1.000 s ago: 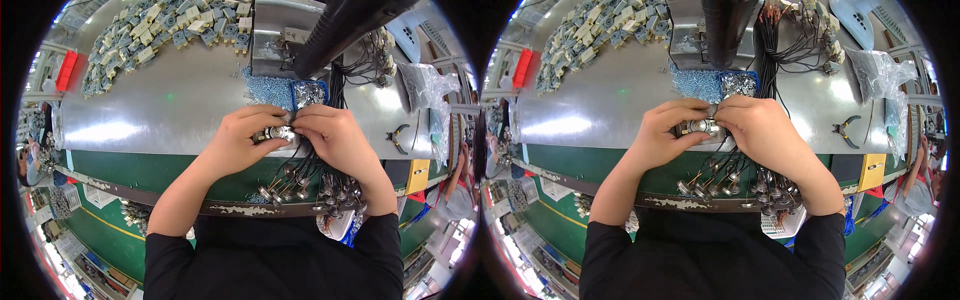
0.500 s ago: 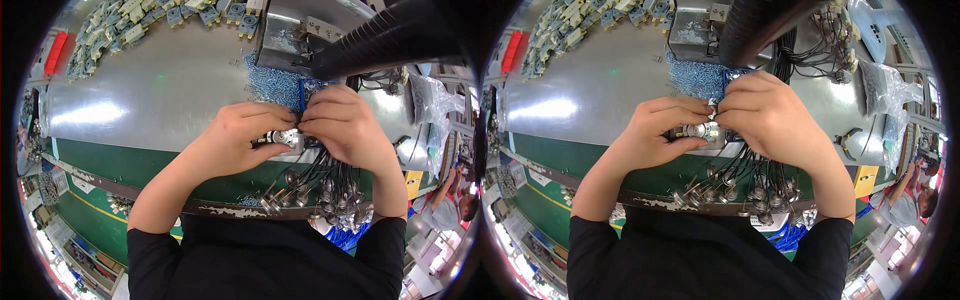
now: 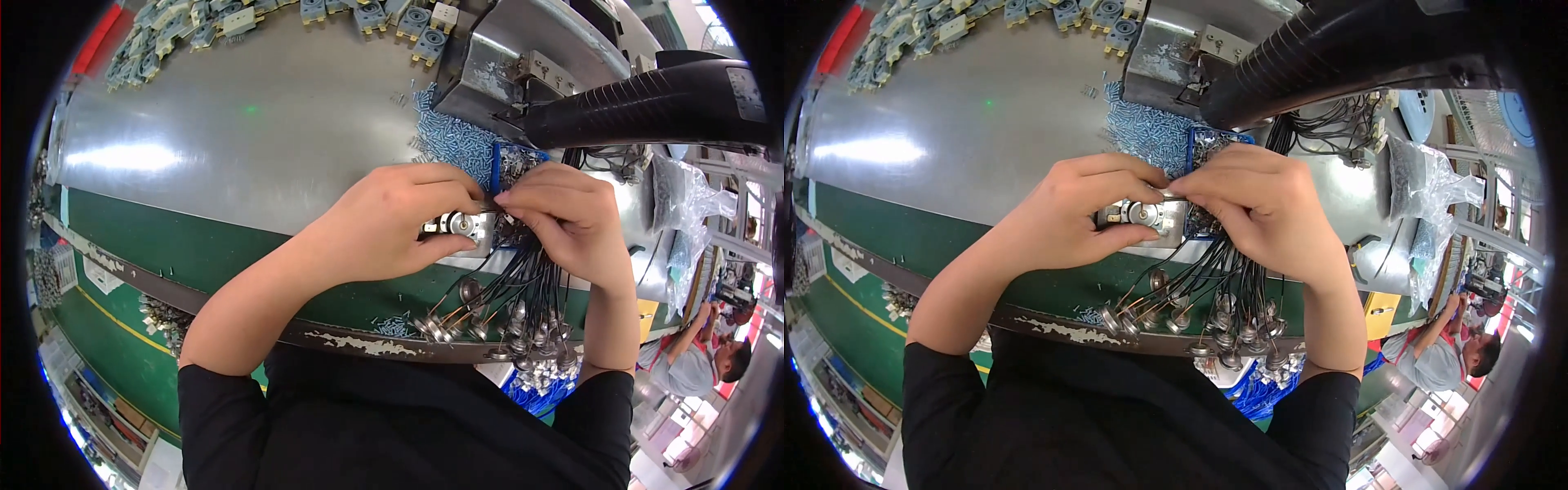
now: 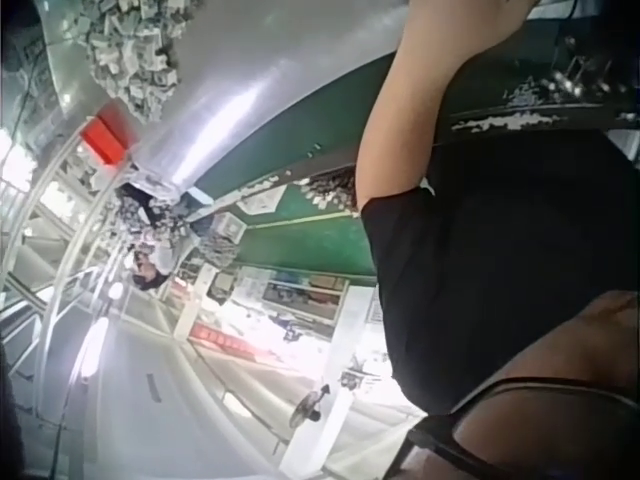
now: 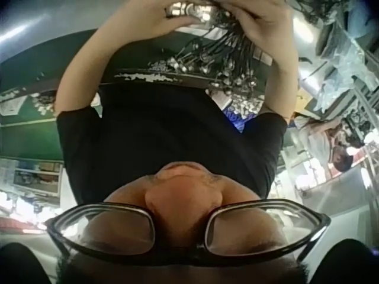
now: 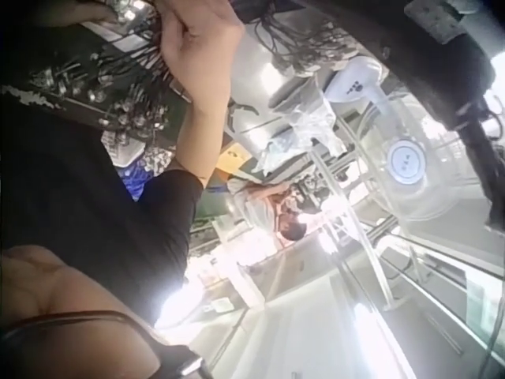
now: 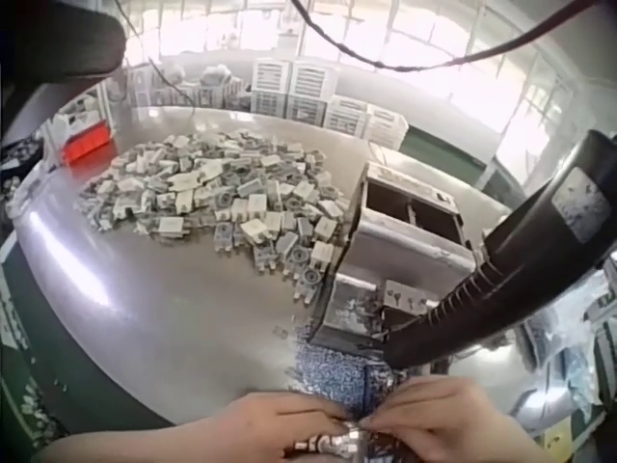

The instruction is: Assembling small electronic components into a housing and securing them with an electric screwdriver.

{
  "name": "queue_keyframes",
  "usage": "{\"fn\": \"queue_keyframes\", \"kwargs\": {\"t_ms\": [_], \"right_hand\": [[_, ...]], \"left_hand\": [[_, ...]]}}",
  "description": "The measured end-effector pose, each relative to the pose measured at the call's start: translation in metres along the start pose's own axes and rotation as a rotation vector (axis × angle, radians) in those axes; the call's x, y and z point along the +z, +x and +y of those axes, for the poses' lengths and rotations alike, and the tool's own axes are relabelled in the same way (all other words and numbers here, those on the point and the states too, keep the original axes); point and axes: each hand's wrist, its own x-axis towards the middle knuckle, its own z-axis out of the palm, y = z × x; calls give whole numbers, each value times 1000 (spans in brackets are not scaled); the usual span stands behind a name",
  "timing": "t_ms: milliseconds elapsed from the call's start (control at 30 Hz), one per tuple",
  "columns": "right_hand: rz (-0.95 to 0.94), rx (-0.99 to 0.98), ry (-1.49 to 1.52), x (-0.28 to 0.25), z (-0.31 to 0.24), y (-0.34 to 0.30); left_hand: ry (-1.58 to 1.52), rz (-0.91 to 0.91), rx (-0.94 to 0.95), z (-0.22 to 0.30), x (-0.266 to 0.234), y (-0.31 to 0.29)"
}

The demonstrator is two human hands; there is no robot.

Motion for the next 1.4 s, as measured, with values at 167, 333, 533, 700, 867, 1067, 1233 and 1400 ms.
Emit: {"fn": "queue_keyframes", "kwargs": {"t_ms": [167, 333, 533, 700, 867, 1067, 1233, 1400], "right_hand": [[39, 218, 56, 8, -12, -1], [48, 129, 48, 20, -9, 1], [-26, -13, -33, 18, -5, -1], [33, 68, -31, 18, -10, 0], [-15, 170, 95, 13, -15, 9], [-35, -10, -59, 16, -17, 8], [34, 13, -29, 22, -17, 3], [126, -240, -322, 19, -13, 3]], "left_hand": [[-34, 29, 0, -4, 4, -2], [-15, 49, 18, -4, 4, -3], [-7, 51, 55, -7, 4, -4], [-15, 40, 32, -6, 3, -3], [-28, 41, 29, -4, 3, -2], [2, 36, 1, -1, 2, -2], [-24, 47, 14, -1, 4, 0], [-9, 73, 33, -1, 5, 0]]}}
